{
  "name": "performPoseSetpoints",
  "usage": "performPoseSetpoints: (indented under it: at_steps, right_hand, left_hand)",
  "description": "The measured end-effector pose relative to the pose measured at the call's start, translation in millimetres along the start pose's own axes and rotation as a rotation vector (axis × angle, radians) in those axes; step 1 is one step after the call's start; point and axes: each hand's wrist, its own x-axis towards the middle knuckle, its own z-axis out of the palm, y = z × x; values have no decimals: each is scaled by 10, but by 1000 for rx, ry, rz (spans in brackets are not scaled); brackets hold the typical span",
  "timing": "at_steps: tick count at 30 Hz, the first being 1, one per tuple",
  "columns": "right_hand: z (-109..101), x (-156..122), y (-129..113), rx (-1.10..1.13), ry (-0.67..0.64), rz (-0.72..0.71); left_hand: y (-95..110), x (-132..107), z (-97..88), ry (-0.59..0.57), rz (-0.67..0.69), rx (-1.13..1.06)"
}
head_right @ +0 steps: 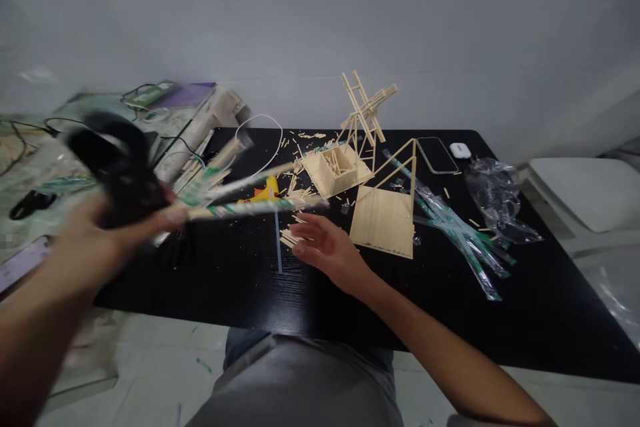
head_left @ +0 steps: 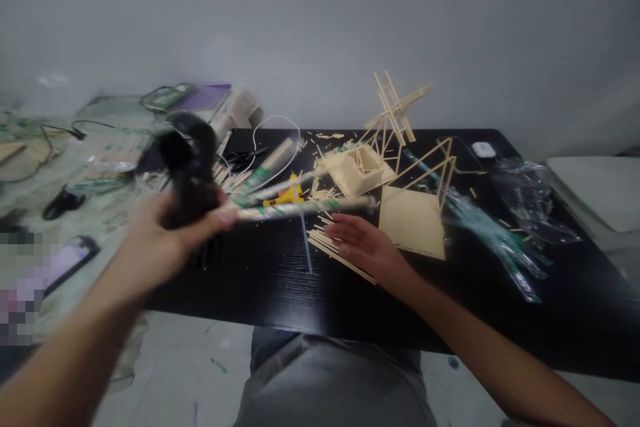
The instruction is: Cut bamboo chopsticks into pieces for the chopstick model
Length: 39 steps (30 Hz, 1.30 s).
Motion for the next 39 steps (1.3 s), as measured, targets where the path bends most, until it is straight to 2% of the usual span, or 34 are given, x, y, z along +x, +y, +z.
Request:
performPoseSetpoints:
  at_steps: [3,6,8,10,12,14,18,20,22,24,26,29,31,33,35,39]
  right_hand:
    - [118,-38,-59,316,-18,101]
    - [187,-51,-55,360,133,159]
    - [191,-52,-52,371,252,205]
    - [160,-57,-84,416,343,231]
    - [90,-82,-168,431,365,228]
    - [-28,-134,-295,330,327,220]
    - [-413,-294,-496,-233,206,276]
    - [-643,-377,-474,-526,177,250]
    - [-843,-453,-352,-824,132,156]
    - [-972,-528,-167,-1059,127,62]
    - [-1018,-603,31,-1236,187,-46]
    - [-987,-703,270,-1406,296,-170]
    - [-960,-746,373,-1451,330,-242]
    - [-957,-766,436,-1456,344,-300]
    - [-974,-767,468,-1437,365,-338]
    - [-1003,-755,454,-1410,408,-400]
  left_hand:
    - [346,-74,632,-69,33,-112]
    - [578,-120,1252,-145,72,-213]
    - [617,-159,1505,-179,92,-261]
    - [557,-196,1597,-206,97,-279]
    - [422,-218,1569,-192,79,-220]
    - [249,-222,1486,-110,54,-60]
    - [-54,-224,1359,83,11,513]
    - [-135,-239,1349,121,-32,768]
    - [-171,-259,1366,144,-65,885]
    - [-183,-274,1406,169,-78,902]
    - [-187,-275,1462,196,-75,887]
    - [-195,-249,1527,247,-59,851]
    - [-202,-217,1501,279,-43,797]
    - [-213,-183,1381,311,-49,741]
    - [-235,-160,1170,321,-112,727]
    - [-335,-163,681,161,-405,800]
